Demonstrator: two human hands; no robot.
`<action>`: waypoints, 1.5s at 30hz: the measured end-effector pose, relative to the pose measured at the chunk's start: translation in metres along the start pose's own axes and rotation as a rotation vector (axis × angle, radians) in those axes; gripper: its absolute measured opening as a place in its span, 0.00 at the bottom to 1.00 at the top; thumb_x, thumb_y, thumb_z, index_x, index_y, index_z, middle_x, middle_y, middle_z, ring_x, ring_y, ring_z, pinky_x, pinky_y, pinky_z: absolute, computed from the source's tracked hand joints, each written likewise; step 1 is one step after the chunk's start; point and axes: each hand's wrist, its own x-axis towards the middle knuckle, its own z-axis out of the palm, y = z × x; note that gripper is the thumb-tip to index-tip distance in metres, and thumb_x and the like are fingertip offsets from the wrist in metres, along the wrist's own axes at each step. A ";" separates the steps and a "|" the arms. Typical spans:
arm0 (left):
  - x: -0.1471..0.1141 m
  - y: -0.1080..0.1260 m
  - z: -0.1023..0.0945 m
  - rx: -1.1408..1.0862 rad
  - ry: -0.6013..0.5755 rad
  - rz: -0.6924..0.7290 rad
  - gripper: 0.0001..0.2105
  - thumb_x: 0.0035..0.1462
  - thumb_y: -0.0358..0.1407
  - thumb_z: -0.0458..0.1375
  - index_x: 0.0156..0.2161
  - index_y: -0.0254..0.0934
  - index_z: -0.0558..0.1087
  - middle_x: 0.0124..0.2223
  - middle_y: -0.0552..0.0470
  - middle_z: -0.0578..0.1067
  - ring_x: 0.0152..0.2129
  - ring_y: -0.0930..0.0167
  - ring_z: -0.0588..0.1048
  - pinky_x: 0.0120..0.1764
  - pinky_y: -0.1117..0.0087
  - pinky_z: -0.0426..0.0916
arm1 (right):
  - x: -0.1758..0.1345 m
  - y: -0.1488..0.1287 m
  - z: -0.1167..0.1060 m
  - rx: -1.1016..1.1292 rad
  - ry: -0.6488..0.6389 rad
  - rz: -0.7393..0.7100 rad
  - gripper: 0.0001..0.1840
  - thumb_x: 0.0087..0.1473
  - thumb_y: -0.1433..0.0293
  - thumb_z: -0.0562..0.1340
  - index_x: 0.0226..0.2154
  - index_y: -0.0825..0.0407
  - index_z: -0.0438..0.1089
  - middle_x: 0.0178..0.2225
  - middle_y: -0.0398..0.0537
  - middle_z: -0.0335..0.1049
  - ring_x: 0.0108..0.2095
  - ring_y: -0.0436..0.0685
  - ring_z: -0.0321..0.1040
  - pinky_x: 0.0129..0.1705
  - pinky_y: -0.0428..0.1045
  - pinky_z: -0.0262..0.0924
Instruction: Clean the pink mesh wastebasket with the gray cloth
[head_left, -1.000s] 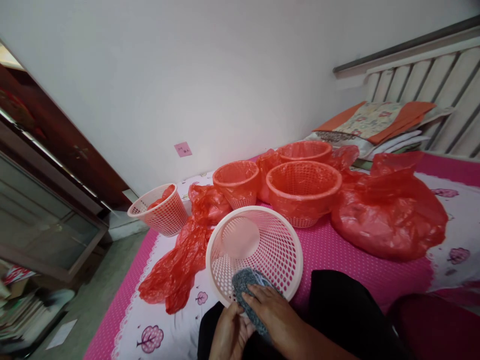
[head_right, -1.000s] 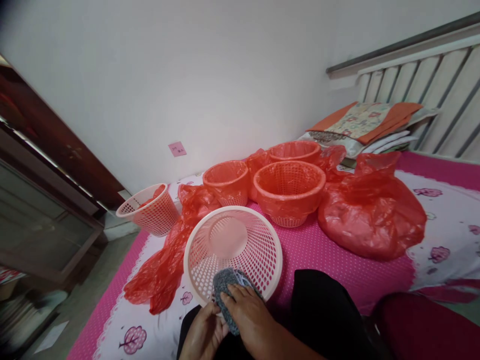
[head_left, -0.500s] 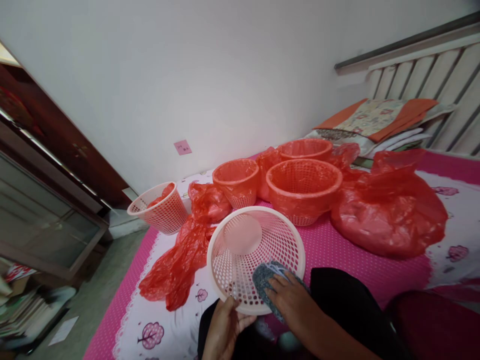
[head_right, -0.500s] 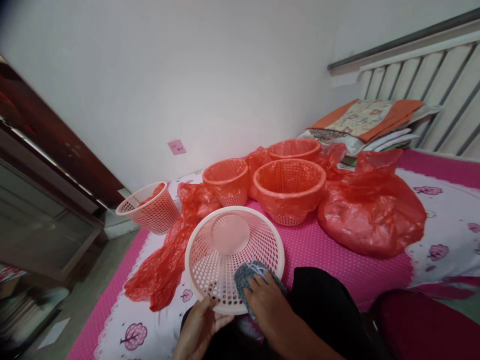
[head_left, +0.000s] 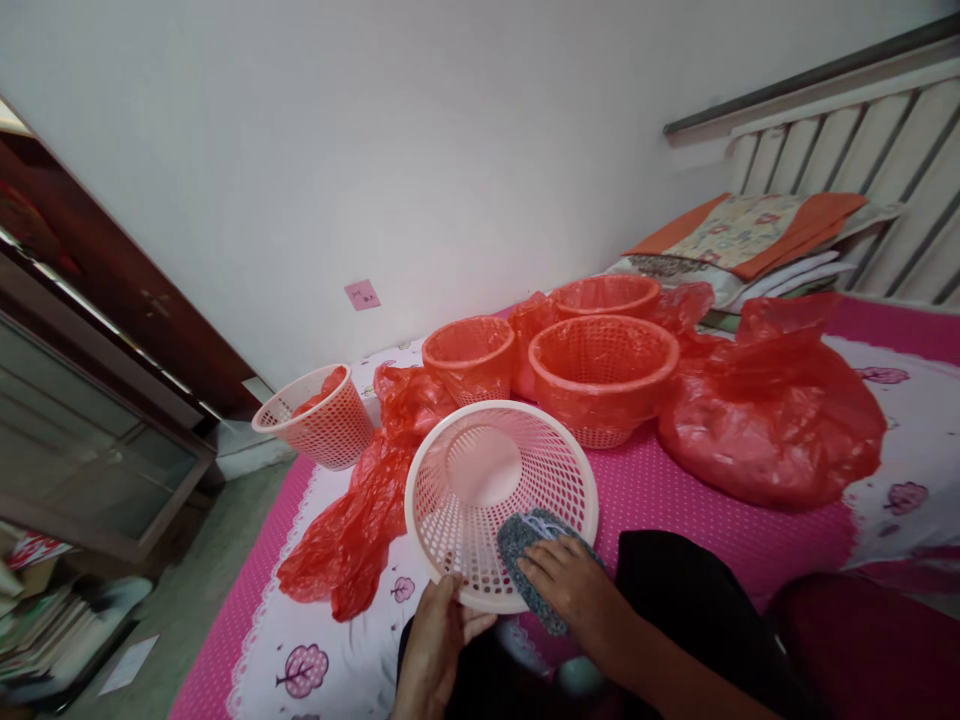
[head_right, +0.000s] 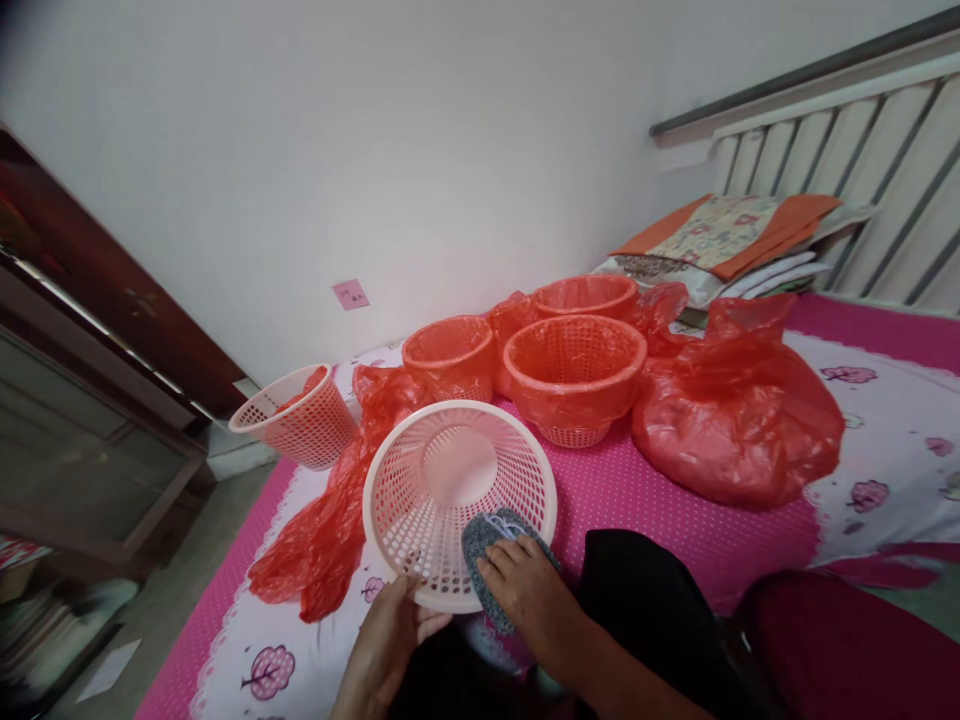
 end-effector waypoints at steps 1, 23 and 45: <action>0.000 -0.002 0.000 -0.016 0.003 0.017 0.16 0.55 0.39 0.69 0.47 0.35 0.75 0.43 0.40 0.87 0.42 0.57 0.86 0.49 0.55 0.78 | 0.003 -0.002 -0.007 0.033 -0.017 -0.014 0.21 0.64 0.77 0.59 0.56 0.51 0.75 0.53 0.54 0.81 0.52 0.64 0.75 0.55 0.60 0.64; 0.011 -0.038 -0.027 -0.094 -0.332 -0.019 0.20 0.54 0.37 0.74 0.51 0.32 0.81 0.46 0.40 0.87 0.42 0.57 0.85 0.53 0.54 0.76 | 0.010 -0.039 -0.005 0.231 -0.115 0.004 0.21 0.66 0.73 0.58 0.59 0.50 0.72 0.56 0.56 0.78 0.56 0.66 0.72 0.61 0.62 0.61; 0.035 -0.065 -0.009 -0.197 -0.406 -0.059 0.41 0.47 0.38 0.78 0.65 0.31 0.73 0.51 0.32 0.85 0.51 0.47 0.83 0.61 0.49 0.72 | -0.011 0.002 -0.069 1.621 0.204 0.839 0.31 0.47 0.46 0.76 0.41 0.55 0.84 0.38 0.58 0.85 0.44 0.73 0.82 0.56 0.68 0.71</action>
